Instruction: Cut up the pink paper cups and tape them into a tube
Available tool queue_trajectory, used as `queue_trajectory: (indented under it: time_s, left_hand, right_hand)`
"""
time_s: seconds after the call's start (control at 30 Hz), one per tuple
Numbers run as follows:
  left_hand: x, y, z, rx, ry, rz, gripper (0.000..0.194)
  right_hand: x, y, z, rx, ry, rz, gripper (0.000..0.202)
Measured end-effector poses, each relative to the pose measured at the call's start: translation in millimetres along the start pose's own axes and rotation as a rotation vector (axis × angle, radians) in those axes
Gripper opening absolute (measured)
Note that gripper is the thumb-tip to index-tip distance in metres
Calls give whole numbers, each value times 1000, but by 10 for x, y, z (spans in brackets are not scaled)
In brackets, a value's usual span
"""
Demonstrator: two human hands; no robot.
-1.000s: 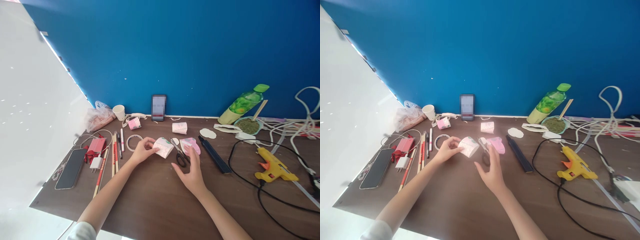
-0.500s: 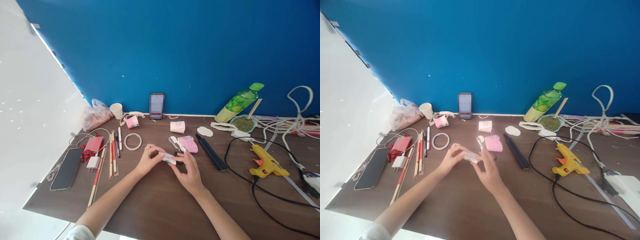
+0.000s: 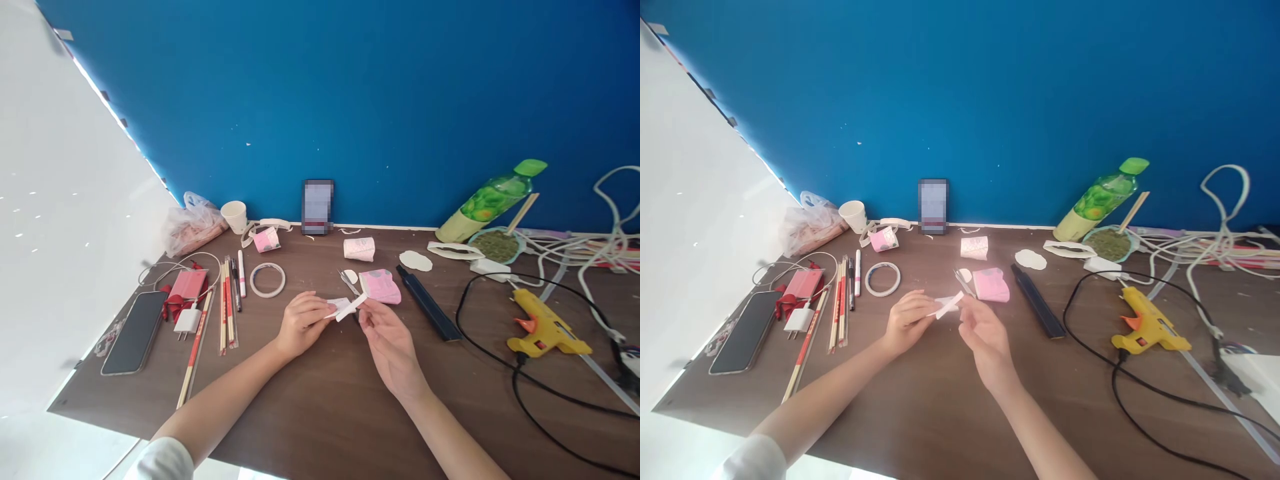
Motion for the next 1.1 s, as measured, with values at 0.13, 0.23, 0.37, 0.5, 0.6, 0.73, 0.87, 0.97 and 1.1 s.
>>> queue_trajectory:
  time_s: [0.13, 0.23, 0.37, 0.5, 0.6, 0.73, 0.87, 0.97, 1.1]
  left_hand:
    - [-36, 33, -12, -74, -28, 65, 10]
    - [-44, 48, -19, -107, -39, 98, 15]
    - [-40, 51, -15, -111, -26, 114, 16]
    - [-46, 54, -7, -119, -12, 110, 16]
    - [-46, 54, 1, -124, 4, 103, 15]
    - [-37, 55, 12, -129, 42, 109, 12]
    - [-37, 77, 6, -150, 67, 108, 14]
    - [-20, 84, -7, -146, 107, 104, 18]
    - [-31, 85, -6, -136, 104, 105, 18]
  right_hand:
    - [-68, -57, -14, 28, -93, 100, 40]
    - [-84, -77, -25, 44, -98, 86, 41]
    - [-75, -96, -26, 60, -84, 54, 40]
    - [-80, -117, -23, 69, -95, 63, 38]
    - [-93, -120, -21, 70, -98, 55, 38]
    - [-117, -105, -13, 55, -97, 42, 38]
    - [-128, -104, -4, 69, -88, 35, 38]
    - [-140, -98, -6, 71, -94, 51, 37]
    - [-163, -89, -18, 52, -116, 73, 37]
Point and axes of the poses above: each hand's wrist, its own z-axis towards the middle knuckle, its own y-axis out of the back of the hand, x = y × z, the point moved 6 cm from there along z, towards the middle knuckle, and after that the axes turned 5 degrees about z, right-handed, at the moved point
